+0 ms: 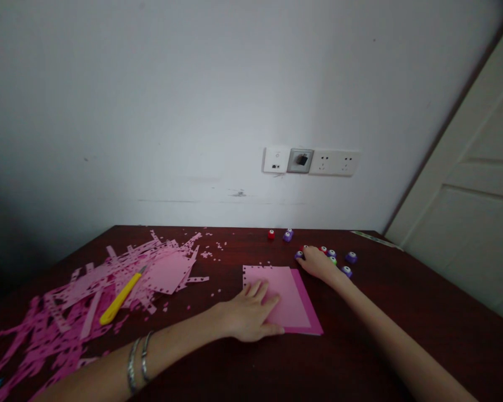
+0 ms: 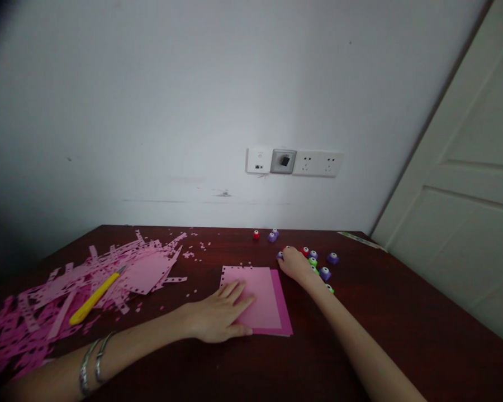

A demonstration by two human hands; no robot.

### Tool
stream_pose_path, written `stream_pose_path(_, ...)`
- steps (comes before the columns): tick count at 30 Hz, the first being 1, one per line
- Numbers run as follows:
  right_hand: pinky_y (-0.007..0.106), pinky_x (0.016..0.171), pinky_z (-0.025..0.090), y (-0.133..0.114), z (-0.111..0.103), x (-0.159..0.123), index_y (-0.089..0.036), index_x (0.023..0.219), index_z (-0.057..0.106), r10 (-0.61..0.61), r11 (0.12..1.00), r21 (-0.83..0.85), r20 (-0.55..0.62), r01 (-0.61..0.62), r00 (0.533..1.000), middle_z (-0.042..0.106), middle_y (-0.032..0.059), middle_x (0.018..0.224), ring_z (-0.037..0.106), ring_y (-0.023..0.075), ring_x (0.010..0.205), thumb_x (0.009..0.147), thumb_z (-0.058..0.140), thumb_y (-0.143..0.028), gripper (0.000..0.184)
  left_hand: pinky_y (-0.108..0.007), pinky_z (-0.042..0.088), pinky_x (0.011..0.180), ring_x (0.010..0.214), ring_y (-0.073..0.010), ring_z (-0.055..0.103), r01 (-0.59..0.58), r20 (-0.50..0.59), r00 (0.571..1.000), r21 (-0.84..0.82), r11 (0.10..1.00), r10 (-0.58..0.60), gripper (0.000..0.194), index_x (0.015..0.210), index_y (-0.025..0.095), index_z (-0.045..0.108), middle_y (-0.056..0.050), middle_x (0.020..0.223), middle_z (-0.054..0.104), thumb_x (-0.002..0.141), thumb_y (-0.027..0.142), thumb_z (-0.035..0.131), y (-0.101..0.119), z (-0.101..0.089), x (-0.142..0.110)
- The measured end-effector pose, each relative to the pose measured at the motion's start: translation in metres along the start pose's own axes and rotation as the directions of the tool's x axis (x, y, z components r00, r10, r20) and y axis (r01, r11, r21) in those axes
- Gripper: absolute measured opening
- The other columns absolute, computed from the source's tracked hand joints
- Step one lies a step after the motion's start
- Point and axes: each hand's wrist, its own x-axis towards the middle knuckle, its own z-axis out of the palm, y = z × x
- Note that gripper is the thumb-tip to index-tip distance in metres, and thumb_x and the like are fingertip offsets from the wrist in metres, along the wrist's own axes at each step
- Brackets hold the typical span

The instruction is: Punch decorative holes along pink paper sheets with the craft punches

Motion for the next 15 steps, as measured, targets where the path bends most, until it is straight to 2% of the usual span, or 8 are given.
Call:
stream_pose_path(9, 0.033, 0.072, 0.043, 0.003, -0.004, 0.000, -0.005, 0.093, 0.064, 0.059, 0.998, -0.023, 0.009, -0.059, 0.998, 0.066, 0.0223, 0.090, 0.063, 0.0293, 0.087, 0.082, 0.045, -0.023, 0.029, -0.053, 0.009, 0.106, 0.133, -0.0338, -0.010, -0.013, -0.003, 1.000, -0.008, 1.000, 0.013, 0.082, 0.143, 0.016, 0.010, -0.018, 0.148, -0.004, 0.082, 0.069, 0.017, 0.000, 0.002, 0.000)
stream_pose_path(13, 0.033, 0.070, 0.043, -0.001, -0.009, -0.003, -0.006, 0.088, 0.064, 0.042, 0.999, -0.016, -0.017, -0.042, 0.999, 0.066, 0.0220, 0.088, 0.063, 0.0304, 0.085, 0.081, 0.047, -0.024, 0.026, -0.052, 0.009, 0.106, 0.133, -0.0334, -0.010, -0.037, -0.021, 0.999, 0.014, 0.999, 0.038, 0.081, 0.143, 0.015, 0.009, -0.019, 0.147, -0.004, 0.083, 0.068, 0.017, -0.001, 0.001, 0.002)
stream_pose_path(15, 0.032, 0.069, 0.043, -0.005, -0.015, -0.005, -0.008, 0.085, 0.065, 0.018, 1.000, 0.008, -0.031, -0.018, 0.999, 0.065, 0.0212, 0.088, 0.063, 0.0298, 0.084, 0.081, 0.048, -0.025, 0.025, -0.050, 0.009, 0.107, 0.134, -0.0322, -0.008, -0.062, -0.063, 0.996, 0.046, 0.997, 0.064, 0.079, 0.143, 0.013, 0.008, -0.019, 0.148, -0.003, 0.084, 0.065, 0.017, -0.003, -0.004, 0.007)
